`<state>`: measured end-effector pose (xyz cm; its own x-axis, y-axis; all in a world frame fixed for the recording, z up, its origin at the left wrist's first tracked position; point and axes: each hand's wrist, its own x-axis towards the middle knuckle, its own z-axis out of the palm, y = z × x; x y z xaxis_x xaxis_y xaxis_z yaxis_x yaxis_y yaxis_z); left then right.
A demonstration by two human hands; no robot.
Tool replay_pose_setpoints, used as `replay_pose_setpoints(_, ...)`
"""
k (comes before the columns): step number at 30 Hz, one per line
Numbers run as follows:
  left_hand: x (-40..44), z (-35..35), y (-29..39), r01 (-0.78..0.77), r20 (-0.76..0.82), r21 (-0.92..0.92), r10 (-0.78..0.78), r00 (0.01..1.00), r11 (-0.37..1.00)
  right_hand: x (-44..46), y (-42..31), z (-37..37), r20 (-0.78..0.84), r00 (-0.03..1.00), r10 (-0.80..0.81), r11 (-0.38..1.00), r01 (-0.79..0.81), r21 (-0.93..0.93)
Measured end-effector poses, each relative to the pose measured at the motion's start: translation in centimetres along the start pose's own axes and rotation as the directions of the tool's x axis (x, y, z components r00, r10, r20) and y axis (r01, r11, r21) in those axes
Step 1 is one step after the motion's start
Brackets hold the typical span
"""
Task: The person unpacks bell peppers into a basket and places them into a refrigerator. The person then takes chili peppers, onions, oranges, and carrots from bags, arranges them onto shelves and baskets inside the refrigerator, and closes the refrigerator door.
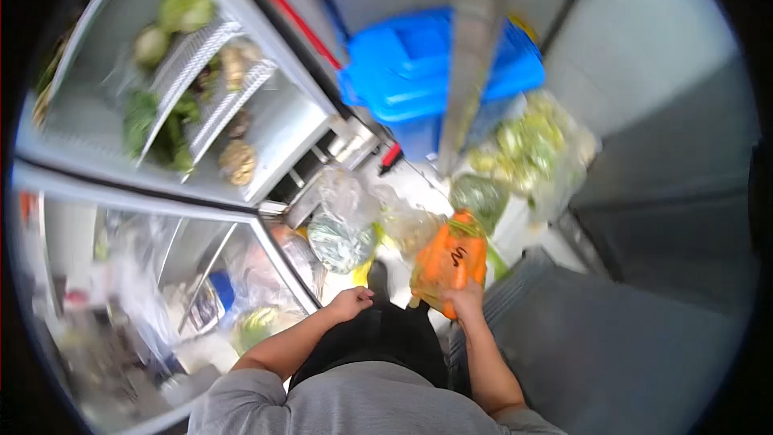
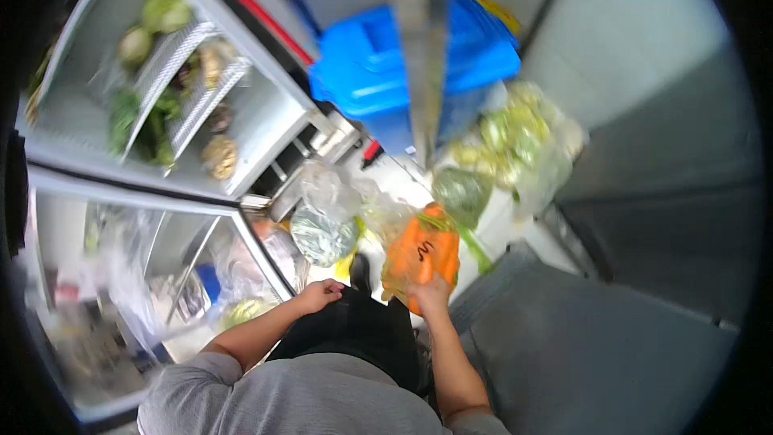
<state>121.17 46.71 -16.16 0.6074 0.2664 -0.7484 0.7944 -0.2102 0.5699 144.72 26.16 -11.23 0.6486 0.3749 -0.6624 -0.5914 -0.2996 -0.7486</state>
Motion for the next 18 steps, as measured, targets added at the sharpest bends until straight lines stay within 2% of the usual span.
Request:
replay_pose_setpoints(2, -0.8, -2.1, 1.6, 0.005, 0.008, 0.082, -0.005, 1.000, 0.997, -0.9, -2.5, 0.9, 0.053, 0.992, -0.113, 0.990, 0.117, -0.078)
replay_pose_setpoints(3, -1.4, -3.3, 2.1, 0.006, 0.026, 0.134, -0.010, 1.000, 0.991, -1.6, -4.1, 1.8, 0.084, 0.990, -0.113, 0.988, 0.121, -0.094)
replay_pose_setpoints(4, -0.6, -4.1, 1.3, -0.053, -0.007, 0.099, 0.054, 0.998, 0.994, -2.5, -6.0, 2.8, 0.107, 0.988, -0.113, 0.986, 0.125, -0.107)
replay_pose_setpoints(7, 1.5, -6.4, 1.8, -0.006, -0.207, -0.339, -0.068, 0.976, 0.941, -6.3, -12.9, 6.2, 0.198, 0.967, -0.157, 0.983, 0.173, -0.068)
replay_pose_setpoints(9, 0.0, -9.2, 3.5, -0.047, -0.161, -0.458, -0.031, 0.986, 0.888, -8.6, -16.1, 9.1, 0.268, 0.943, -0.199, 0.977, 0.212, -0.021)
replay_pose_setpoints(11, -1.5, -11.4, 3.4, -0.007, -0.094, -0.548, -0.053, 0.994, 0.837, -10.3, -18.2, 11.9, 0.350, 0.908, -0.231, 0.971, 0.237, 0.027)
replay_pose_setpoints(12, -2.5, -12.8, 3.6, 0.055, -0.004, -0.579, -0.071, 0.997, 0.814, -10.5, -18.9, 13.4, 0.393, 0.885, -0.249, 0.966, 0.254, 0.039)
replay_pose_setpoints(15, -4.1, -15.7, 2.7, 0.232, 0.236, -0.882, -0.041, 0.971, 0.411, -13.6, -23.9, 19.9, 0.536, 0.793, -0.288, 0.950, 0.309, 0.053)
replay_pose_setpoints(16, -7.2, -17.3, 4.6, 0.155, 0.229, -0.932, 0.203, 0.952, 0.327, -14.1, -25.0, 21.9, 0.589, 0.761, -0.273, 0.946, 0.322, 0.023)
replay_pose_setpoints(18, -7.5, -19.3, 5.2, -0.053, -0.040, -0.998, 0.394, 0.918, 0.022, -15.7, -27.3, 25.8, 0.686, 0.659, -0.309, 0.921, 0.386, 0.043)
